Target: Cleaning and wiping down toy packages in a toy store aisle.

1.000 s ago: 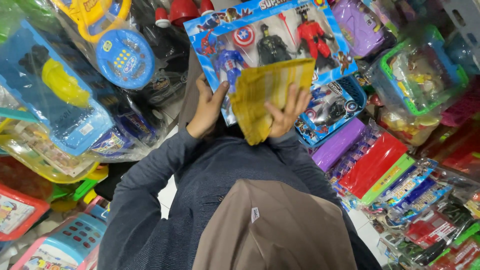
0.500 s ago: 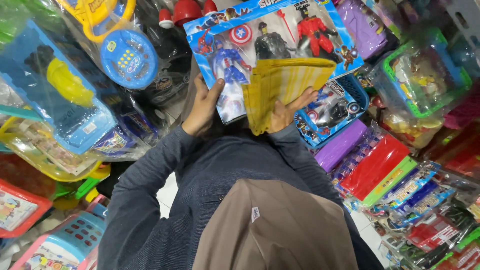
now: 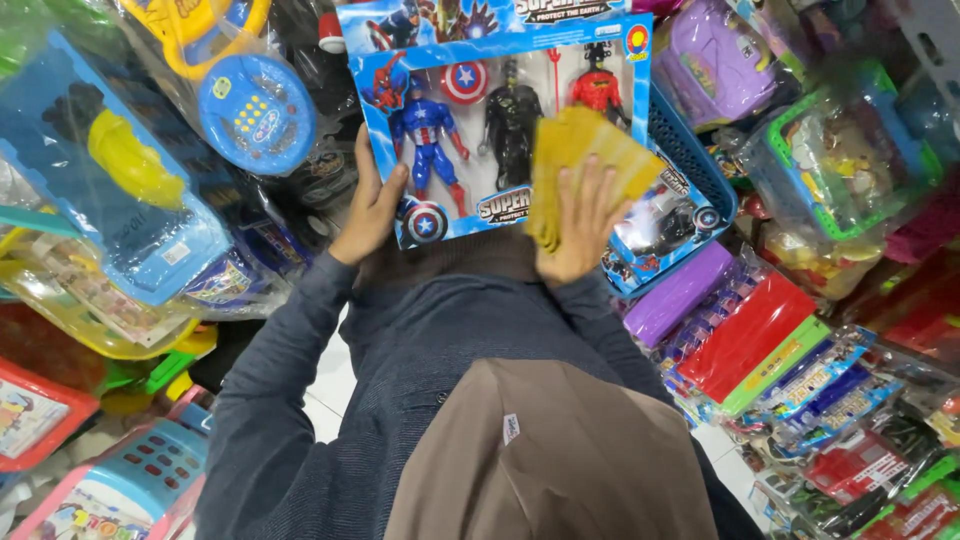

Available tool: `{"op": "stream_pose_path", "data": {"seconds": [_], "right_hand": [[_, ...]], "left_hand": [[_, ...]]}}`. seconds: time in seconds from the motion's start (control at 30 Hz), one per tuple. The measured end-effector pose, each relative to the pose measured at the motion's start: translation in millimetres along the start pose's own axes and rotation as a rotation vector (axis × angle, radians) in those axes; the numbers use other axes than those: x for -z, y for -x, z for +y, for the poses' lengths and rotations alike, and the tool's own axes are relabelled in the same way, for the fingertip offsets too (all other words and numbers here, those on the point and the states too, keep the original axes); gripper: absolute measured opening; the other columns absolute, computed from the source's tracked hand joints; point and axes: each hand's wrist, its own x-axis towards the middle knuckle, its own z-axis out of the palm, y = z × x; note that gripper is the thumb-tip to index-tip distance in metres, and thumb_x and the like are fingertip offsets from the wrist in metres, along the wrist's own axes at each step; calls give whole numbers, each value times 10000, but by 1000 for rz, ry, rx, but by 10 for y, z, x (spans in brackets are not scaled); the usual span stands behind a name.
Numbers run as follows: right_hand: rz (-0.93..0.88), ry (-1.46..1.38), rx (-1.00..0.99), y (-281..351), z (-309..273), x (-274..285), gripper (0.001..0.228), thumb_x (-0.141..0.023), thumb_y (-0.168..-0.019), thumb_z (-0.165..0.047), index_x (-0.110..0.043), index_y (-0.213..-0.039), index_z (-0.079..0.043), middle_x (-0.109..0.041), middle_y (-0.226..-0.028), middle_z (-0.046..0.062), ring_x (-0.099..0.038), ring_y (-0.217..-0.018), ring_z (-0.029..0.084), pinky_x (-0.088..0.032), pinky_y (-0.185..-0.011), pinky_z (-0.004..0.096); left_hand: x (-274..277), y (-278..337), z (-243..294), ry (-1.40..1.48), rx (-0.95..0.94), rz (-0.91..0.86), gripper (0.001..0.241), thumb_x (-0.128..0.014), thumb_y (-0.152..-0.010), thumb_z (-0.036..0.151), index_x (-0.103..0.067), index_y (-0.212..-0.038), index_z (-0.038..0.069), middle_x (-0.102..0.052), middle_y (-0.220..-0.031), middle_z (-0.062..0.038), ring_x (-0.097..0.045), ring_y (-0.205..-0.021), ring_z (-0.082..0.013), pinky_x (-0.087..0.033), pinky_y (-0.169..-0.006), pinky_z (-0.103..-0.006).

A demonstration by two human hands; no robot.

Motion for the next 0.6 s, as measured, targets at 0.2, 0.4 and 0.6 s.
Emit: {"op": "stream_pose_path", "data": {"seconds": [0.2, 0.4, 0.6], "right_hand": [[-517, 30, 267, -298, -547, 395, 1005, -733, -675, -233, -336, -1596, -301, -141, -1699, 138, -128, -1572, 395, -105, -1234, 663], [-51, 15, -32, -321, -74, 162, 852, -729, -1021, -238, -225, -1701, -143, -103, -1759, 189, -91, -1622, 451, -86, -1267, 689], [-684, 210, 181, -558, -592, 488, 1028, -721, -663, -267, -281, -1591, -304, -89, -1695, 109, -51, -1568, 399, -56, -1247, 633]], "left_hand": [[111, -37, -264, -10, -75, -17, 741, -509, -1151, 173, -13, -1690, 60, -144, -1761, -156, -205, -1620, -244, -211, -1321, -368], [293, 39, -218, 11, -21, -77, 791, -528, -1111, 184, 2, -1684, 57, -117, -1764, -168, -136, -1630, -261, -148, -1317, -376], [378, -46, -144, -22, 41, -147, 819, -552, -1093, 195, 12, -1670, 53, -55, -1762, -175, -100, -1622, -268, -145, -1301, -379]]}}
